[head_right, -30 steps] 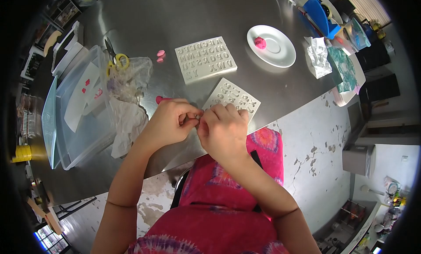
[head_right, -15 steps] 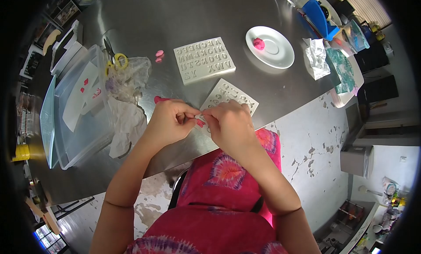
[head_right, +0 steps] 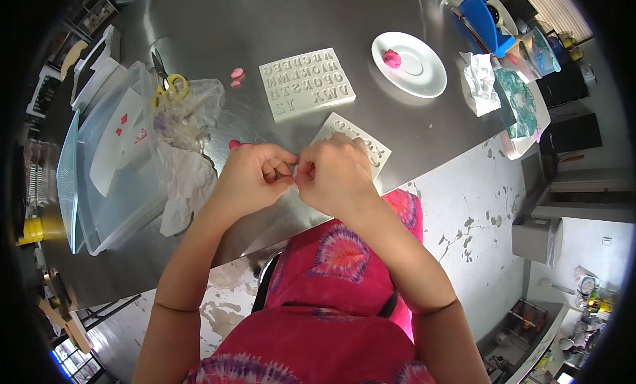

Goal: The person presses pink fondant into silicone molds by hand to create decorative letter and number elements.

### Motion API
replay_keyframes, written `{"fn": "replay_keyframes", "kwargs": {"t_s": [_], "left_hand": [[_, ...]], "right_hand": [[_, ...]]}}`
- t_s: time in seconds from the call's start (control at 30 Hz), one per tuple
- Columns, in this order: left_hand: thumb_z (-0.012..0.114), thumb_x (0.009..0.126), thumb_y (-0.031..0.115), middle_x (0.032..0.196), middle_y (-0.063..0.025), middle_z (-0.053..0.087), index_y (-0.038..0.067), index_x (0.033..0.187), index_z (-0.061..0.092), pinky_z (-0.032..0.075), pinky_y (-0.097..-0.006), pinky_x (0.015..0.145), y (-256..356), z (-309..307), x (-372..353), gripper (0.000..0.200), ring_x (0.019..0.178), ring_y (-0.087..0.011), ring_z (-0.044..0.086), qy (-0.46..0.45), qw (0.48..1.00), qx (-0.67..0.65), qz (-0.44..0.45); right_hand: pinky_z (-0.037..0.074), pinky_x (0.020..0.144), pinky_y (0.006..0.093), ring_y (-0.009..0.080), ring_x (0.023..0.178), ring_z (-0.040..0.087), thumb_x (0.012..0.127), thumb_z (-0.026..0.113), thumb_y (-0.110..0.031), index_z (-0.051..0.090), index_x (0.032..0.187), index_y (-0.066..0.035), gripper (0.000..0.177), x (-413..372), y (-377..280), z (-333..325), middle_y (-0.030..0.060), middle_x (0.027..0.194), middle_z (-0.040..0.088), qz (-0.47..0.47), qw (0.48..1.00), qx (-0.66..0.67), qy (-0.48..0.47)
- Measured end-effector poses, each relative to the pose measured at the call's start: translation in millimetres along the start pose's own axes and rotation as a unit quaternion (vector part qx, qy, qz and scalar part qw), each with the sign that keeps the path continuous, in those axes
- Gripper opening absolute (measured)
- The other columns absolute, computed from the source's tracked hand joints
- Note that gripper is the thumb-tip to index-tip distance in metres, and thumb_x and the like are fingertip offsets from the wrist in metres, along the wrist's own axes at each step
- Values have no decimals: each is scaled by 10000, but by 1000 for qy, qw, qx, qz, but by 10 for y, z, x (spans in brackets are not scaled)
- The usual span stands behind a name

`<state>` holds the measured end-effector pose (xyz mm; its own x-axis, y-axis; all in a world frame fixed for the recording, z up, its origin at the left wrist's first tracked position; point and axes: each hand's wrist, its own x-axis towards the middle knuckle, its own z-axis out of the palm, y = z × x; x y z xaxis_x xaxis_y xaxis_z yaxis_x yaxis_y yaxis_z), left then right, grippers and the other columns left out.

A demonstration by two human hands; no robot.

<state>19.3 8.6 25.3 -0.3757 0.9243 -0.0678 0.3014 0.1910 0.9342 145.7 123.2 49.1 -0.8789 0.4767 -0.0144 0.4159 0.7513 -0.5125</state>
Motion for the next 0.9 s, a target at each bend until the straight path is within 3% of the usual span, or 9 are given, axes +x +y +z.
{"fn": "replay_keyframes", "kwargs": {"t_s": [0.13, 0.23, 0.3, 0.33, 0.4, 0.5, 0.73, 0.9], "left_hand": [[685, 691, -32, 717, -91, 696, -39, 899, 648, 471, -225, 533, -12, -9, 7, 212, 557, -83, 624, -1, 1000, 10, 11], [680, 703, -27, 727, -104, 699, -41, 908, 641, 478, -226, 542, -51, 23, 18, 209, 579, -98, 642, 21, 1000, -9, -10], [677, 709, -24, 728, -107, 699, -40, 912, 638, 484, -227, 548, -24, 48, 20, 208, 587, -102, 647, 27, 999, 4, -17], [674, 714, -20, 728, -110, 699, -40, 917, 636, 490, -228, 554, -16, 55, 17, 207, 595, -106, 652, 34, 999, 16, -30], [676, 713, -17, 729, -109, 699, -38, 915, 635, 495, -229, 559, -15, 72, 13, 207, 599, -105, 652, 41, 999, 23, -16], [684, 708, -12, 726, -107, 699, -36, 904, 634, 502, -230, 564, 10, 78, 9, 204, 599, -102, 652, 44, 999, 30, -10], [684, 706, -17, 677, -83, 682, -37, 863, 641, 470, -213, 530, 33, 83, 13, 164, 545, -82, 619, 51, 998, 17, 16], [667, 724, -28, 659, -80, 675, -36, 843, 658, 442, -217, 509, -17, 22, 17, 120, 535, -77, 607, 15, 999, 20, 39]], "right_hand": [[419, 786, 374, 236, 787, 597, 661, 684, -77, 672, 631, -101, 40, 8, 7, -2, 36, 666, 653, 9, 1000, 14, -1], [417, 757, 366, 230, 771, 585, 664, 681, -64, 673, 633, -112, 58, -9, 107, 9, 28, 662, 638, -57, 998, 14, 5], [398, 712, 357, 211, 758, 554, 670, 716, -96, 678, 645, -122, 52, -69, 156, 69, 2, 674, 615, -120, 991, 11, 57], [398, 712, 357, 211, 758, 554, 670, 716, -96, 678, 645, -122, 52, -111, 158, 95, 2, 674, 615, -120, 991, 11, 58], [374, 681, 353, 193, 758, 525, 676, 739, -146, 684, 680, -137, 56, -189, 139, 152, -22, 714, 600, -142, 978, -31, 152], [363, 685, 349, 187, 760, 514, 689, 739, -165, 690, 735, -144, 71, -241, 97, 181, -32, 753, 606, -142, 969, -78, 188], [367, 699, 343, 193, 761, 516, 728, 701, -98, 697, 798, -142, 83, -315, 112, 163, -28, 761, 597, -119, 971, -44, 203], [377, 713, 348, 200, 810, 517, 645, 673, -41, 701, 815, -116, 188, -395, 103, 82, -19, 828, 583, -153, 970, -108, 156]]}}
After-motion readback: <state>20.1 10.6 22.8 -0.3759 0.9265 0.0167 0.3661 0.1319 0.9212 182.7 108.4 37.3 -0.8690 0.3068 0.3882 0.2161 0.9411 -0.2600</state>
